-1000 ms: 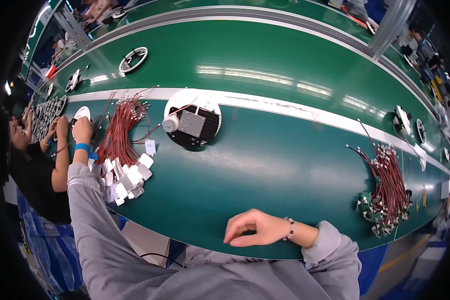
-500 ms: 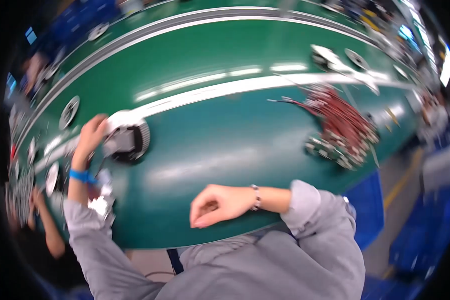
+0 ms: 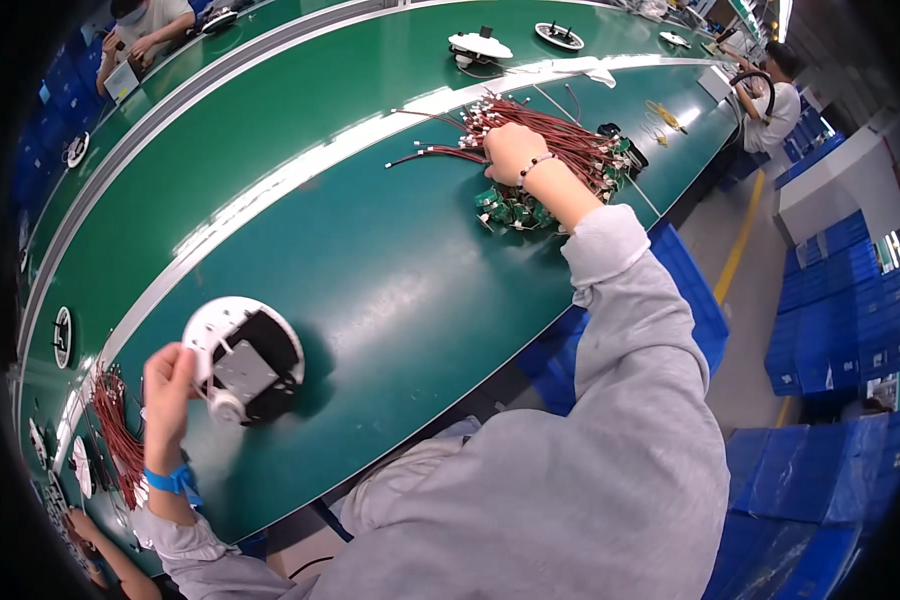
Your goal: Assembling electronic LED light components by attaching wiring harnesses and boards to plastic housings.
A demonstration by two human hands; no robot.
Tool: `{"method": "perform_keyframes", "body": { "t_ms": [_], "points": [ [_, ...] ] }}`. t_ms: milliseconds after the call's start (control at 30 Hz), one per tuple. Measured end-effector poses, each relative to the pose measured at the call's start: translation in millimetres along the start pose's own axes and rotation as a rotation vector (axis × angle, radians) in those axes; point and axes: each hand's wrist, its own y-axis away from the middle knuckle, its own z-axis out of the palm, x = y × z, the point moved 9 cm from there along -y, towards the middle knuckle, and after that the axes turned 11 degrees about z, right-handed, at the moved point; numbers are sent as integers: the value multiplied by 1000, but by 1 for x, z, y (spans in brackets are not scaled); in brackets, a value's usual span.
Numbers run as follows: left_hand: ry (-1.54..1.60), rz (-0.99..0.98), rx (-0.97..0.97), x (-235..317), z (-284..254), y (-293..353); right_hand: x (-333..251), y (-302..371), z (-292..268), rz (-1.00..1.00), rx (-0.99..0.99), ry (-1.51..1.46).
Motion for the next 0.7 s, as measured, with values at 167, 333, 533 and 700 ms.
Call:
{"method": "perform_keyframes", "body": {
  "t_ms": [167,333,533,700],
  "points": [
    [196,-38,10,-27,27,11,-2,-5,-3,48,10,-9],
    [292,-38,5,-41,34,11,13,-5,-2,55,57,-98],
    [284,-88,-127,-45,42,16,29,10,-41,77,2,-515],
    [101,-96,-104,-23,22,14,41,24,-84,54,145,-548]
  ]
}}
